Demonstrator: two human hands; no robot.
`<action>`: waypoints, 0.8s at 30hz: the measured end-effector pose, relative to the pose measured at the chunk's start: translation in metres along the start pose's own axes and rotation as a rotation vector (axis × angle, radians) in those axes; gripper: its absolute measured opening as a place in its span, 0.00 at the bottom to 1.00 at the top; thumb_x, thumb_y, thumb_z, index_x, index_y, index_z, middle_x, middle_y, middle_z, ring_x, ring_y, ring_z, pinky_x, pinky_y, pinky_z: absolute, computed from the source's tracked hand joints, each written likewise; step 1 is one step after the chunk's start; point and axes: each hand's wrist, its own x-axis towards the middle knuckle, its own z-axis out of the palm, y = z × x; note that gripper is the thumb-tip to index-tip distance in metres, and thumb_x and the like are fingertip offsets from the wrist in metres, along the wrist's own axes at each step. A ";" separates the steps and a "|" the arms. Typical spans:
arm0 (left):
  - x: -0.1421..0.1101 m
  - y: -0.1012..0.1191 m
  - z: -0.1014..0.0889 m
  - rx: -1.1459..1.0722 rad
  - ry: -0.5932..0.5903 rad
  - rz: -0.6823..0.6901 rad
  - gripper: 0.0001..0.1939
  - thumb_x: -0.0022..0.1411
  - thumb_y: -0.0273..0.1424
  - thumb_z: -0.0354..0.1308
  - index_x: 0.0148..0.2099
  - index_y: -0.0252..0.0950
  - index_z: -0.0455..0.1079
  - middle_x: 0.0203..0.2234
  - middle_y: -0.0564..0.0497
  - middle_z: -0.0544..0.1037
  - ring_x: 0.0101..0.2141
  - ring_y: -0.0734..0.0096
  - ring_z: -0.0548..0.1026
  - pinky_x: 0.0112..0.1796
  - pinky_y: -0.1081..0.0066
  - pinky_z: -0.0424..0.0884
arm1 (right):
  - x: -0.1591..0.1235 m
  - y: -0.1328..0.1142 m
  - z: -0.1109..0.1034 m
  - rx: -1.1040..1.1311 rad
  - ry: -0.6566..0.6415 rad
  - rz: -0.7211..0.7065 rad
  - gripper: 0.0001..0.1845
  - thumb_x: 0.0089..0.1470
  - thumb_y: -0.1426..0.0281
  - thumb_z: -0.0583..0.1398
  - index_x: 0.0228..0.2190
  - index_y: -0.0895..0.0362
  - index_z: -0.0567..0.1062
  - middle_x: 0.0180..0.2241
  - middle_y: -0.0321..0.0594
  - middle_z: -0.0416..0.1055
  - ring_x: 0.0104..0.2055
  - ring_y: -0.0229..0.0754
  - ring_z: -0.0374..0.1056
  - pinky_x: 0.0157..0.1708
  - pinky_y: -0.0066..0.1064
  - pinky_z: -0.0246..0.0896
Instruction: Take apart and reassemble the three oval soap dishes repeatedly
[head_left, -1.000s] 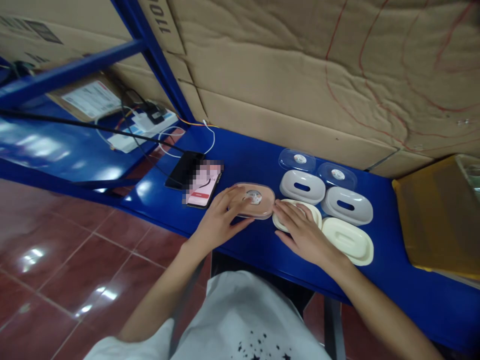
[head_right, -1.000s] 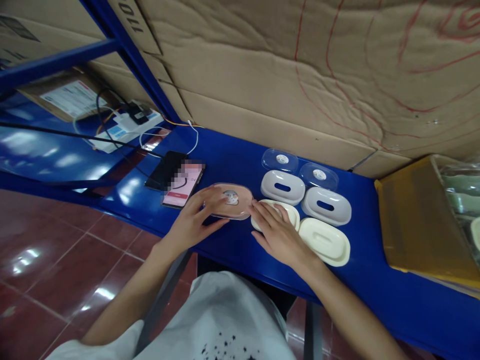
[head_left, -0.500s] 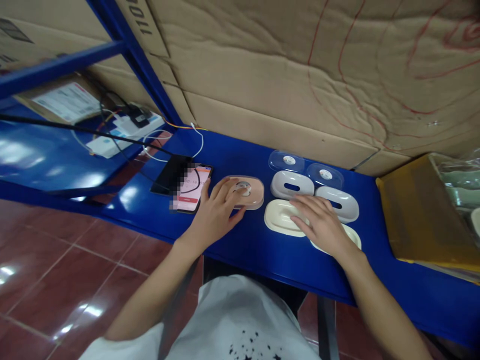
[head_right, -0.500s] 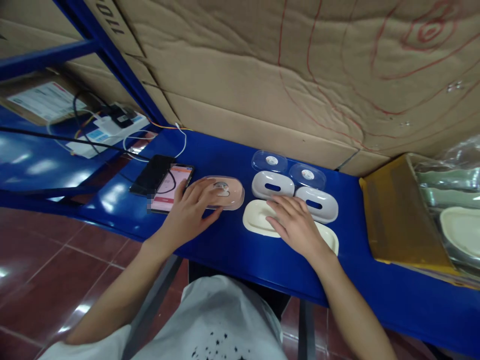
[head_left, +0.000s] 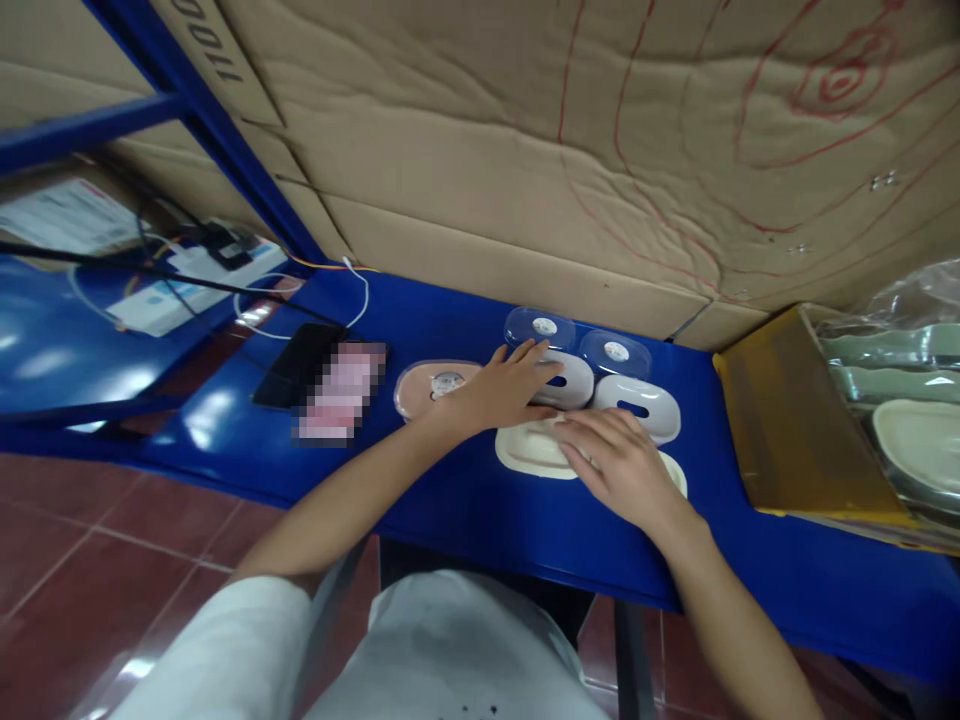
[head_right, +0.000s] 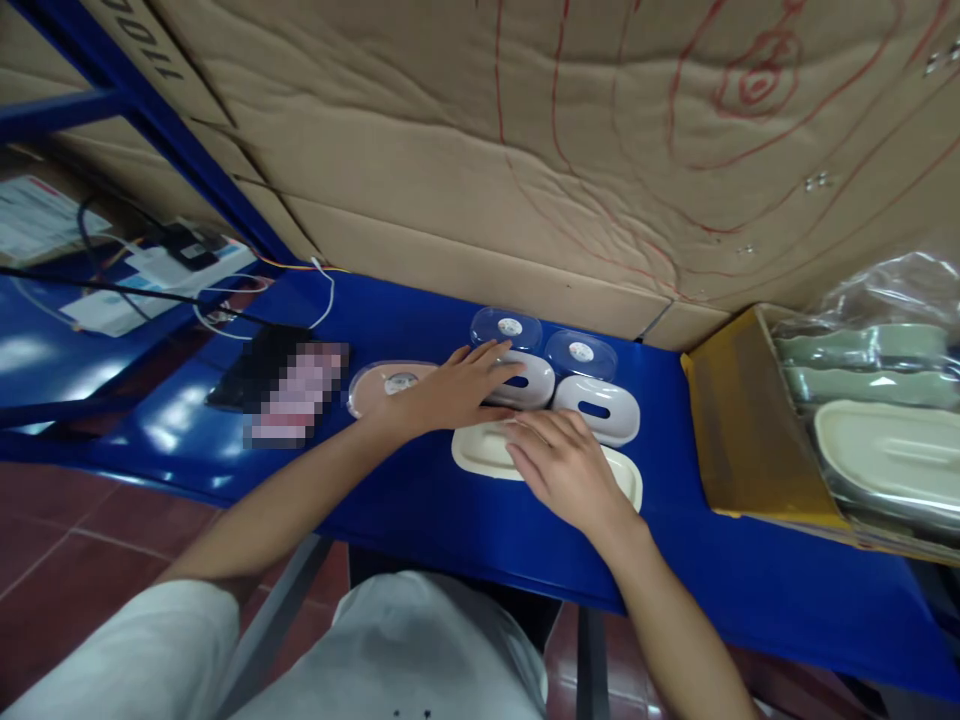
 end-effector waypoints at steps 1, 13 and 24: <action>0.000 -0.002 0.001 -0.015 -0.024 -0.015 0.37 0.74 0.46 0.63 0.76 0.38 0.59 0.77 0.30 0.53 0.75 0.36 0.54 0.67 0.37 0.61 | 0.000 -0.003 -0.001 0.006 -0.003 -0.006 0.16 0.74 0.68 0.56 0.56 0.48 0.80 0.55 0.41 0.82 0.56 0.49 0.77 0.58 0.46 0.68; -0.006 0.011 -0.022 -0.058 0.106 0.008 0.36 0.68 0.46 0.68 0.71 0.38 0.63 0.65 0.34 0.68 0.64 0.39 0.69 0.59 0.45 0.73 | -0.004 0.016 -0.024 -0.057 0.108 0.082 0.17 0.73 0.66 0.59 0.59 0.51 0.77 0.56 0.45 0.81 0.57 0.54 0.77 0.57 0.48 0.68; -0.065 0.038 0.001 -0.124 0.124 0.083 0.34 0.69 0.44 0.67 0.70 0.39 0.62 0.67 0.35 0.68 0.64 0.39 0.70 0.63 0.40 0.69 | -0.009 0.021 -0.019 -0.028 -0.039 0.123 0.20 0.74 0.63 0.55 0.61 0.52 0.78 0.55 0.46 0.82 0.55 0.54 0.79 0.56 0.51 0.72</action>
